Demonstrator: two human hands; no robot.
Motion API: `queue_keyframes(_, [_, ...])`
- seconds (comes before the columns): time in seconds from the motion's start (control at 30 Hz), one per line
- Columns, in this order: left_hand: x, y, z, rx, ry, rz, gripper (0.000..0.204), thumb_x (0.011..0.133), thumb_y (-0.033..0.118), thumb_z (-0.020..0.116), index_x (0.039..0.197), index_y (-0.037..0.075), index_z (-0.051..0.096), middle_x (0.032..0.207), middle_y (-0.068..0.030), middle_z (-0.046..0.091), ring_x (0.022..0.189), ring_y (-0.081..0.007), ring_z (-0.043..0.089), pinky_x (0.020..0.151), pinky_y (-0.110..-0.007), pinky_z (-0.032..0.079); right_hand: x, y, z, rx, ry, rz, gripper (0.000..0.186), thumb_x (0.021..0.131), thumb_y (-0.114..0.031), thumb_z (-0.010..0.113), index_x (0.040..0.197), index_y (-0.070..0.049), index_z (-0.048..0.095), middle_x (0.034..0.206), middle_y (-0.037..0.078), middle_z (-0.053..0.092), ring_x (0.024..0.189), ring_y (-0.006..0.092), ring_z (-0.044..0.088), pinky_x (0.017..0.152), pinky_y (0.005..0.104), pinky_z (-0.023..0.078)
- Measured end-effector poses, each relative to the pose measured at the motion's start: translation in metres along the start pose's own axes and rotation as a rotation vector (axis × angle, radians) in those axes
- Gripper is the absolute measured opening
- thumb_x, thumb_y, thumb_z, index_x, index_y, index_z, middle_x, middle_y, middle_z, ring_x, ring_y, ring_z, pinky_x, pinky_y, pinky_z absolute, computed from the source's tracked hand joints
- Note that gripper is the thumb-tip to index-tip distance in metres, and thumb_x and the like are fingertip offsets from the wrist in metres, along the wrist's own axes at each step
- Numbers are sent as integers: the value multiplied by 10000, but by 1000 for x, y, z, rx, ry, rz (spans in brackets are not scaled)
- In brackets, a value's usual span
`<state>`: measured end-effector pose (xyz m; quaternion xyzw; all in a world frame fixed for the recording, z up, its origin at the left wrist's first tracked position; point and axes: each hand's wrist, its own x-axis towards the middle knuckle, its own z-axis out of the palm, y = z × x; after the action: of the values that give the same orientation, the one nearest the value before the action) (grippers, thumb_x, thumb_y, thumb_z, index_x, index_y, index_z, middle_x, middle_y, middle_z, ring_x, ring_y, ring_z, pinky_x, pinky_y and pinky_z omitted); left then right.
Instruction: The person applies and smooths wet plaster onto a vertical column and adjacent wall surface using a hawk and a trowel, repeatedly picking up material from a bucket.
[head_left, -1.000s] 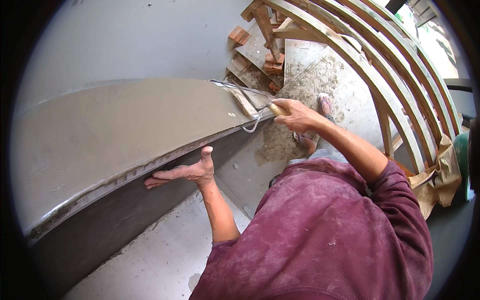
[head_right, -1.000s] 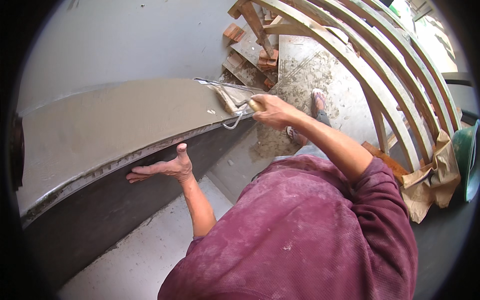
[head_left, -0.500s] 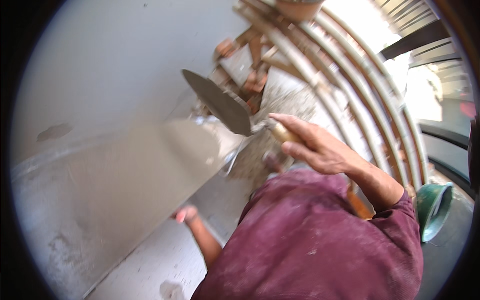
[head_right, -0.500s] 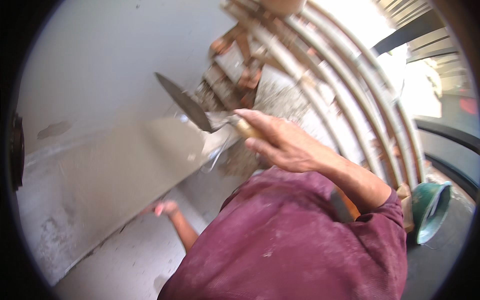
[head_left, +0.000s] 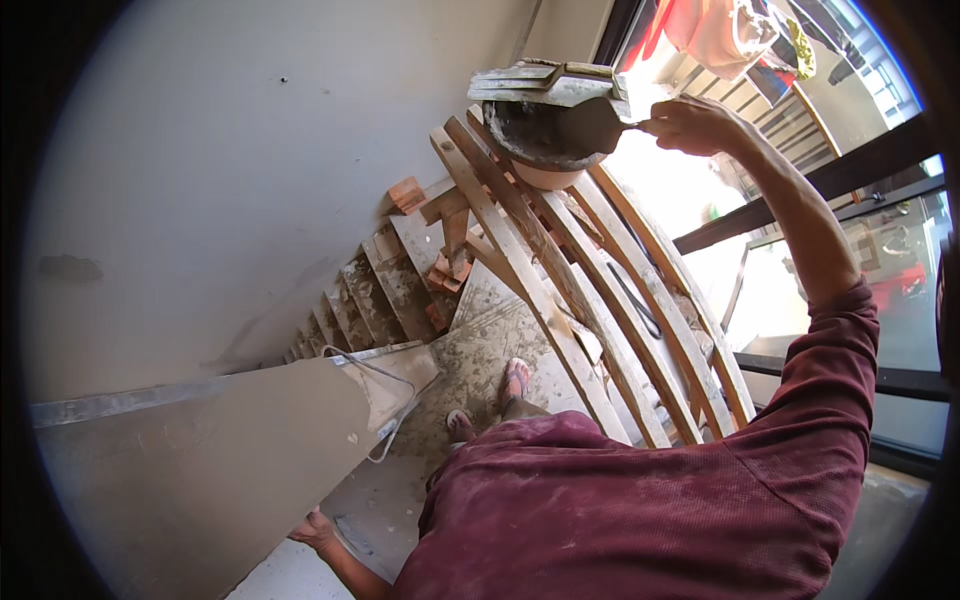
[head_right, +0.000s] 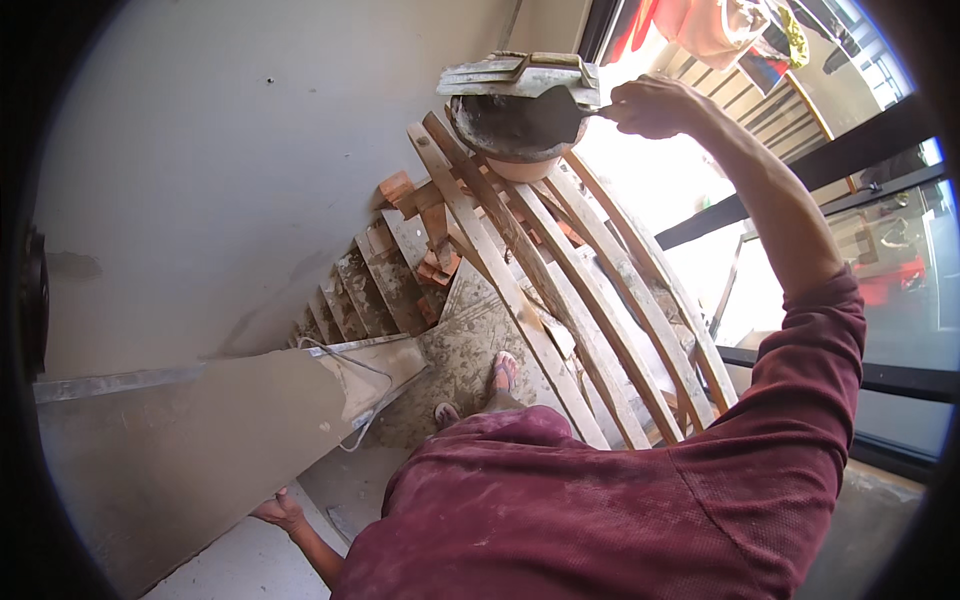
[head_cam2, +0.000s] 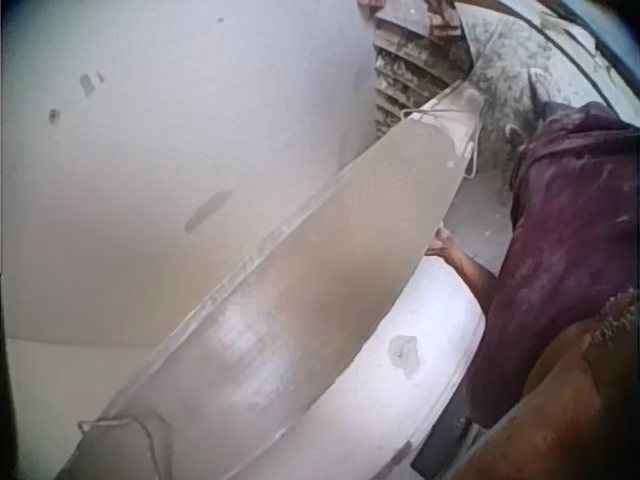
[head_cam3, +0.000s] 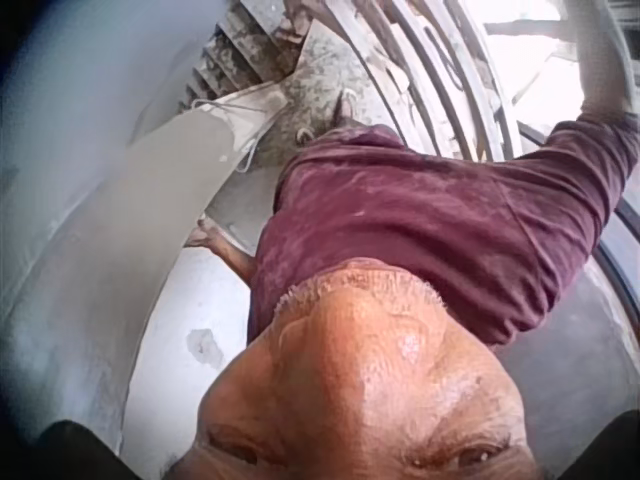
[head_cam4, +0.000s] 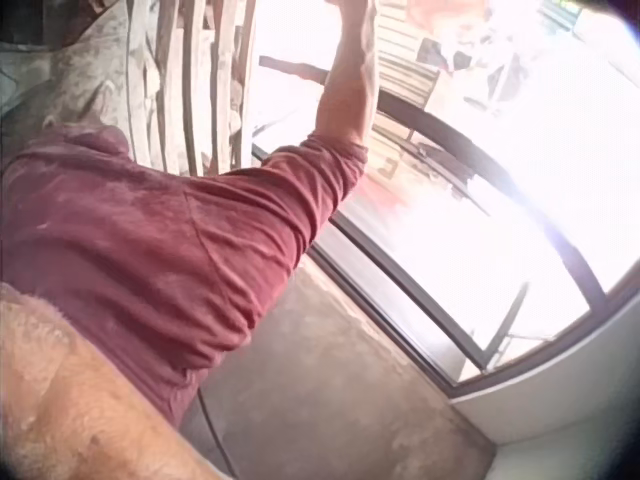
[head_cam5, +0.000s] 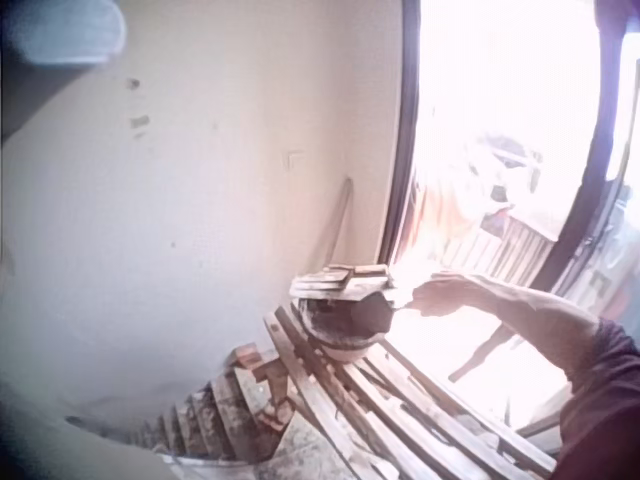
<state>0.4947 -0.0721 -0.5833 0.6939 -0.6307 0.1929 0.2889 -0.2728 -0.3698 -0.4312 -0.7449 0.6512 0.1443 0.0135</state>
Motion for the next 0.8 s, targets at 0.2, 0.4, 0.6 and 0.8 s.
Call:
queue_keyframes(0.2, [-70,61,1,-462,0,-727,766,984,483,481,1469,-54,230,1454,-222,351,1313,-358,399,1095,-477,316,97,19,71,-194,331,-592,133,834,-175,586,752,-96,653,710,96,587,703,280,631,615,429,517])
queue_keyframes(0.4, [-113,133,75,-1239,-455,-1704,748,989,482,508,1512,36,214,1527,-123,337,1372,-257,395,1095,-435,379,134,62,132,166,30,-500,112,821,-141,576,858,-36,581,776,142,584,682,313,589,586,402,460])
queue_keyframes(0.6, [-117,142,127,-1419,-257,-1790,588,994,265,572,1476,101,278,1570,-71,285,1431,-247,302,1148,-437,314,131,50,117,344,-141,-362,121,843,-167,586,846,-46,584,793,103,605,675,290,593,578,381,463])
queue_keyframes(0.8, [-125,149,135,-1443,-211,-1762,473,1032,285,483,1449,158,300,1574,-43,290,1465,-248,233,1159,-452,266,121,53,116,-47,301,-831,36,855,-157,604,873,-127,599,753,33,592,700,225,622,669,359,538])
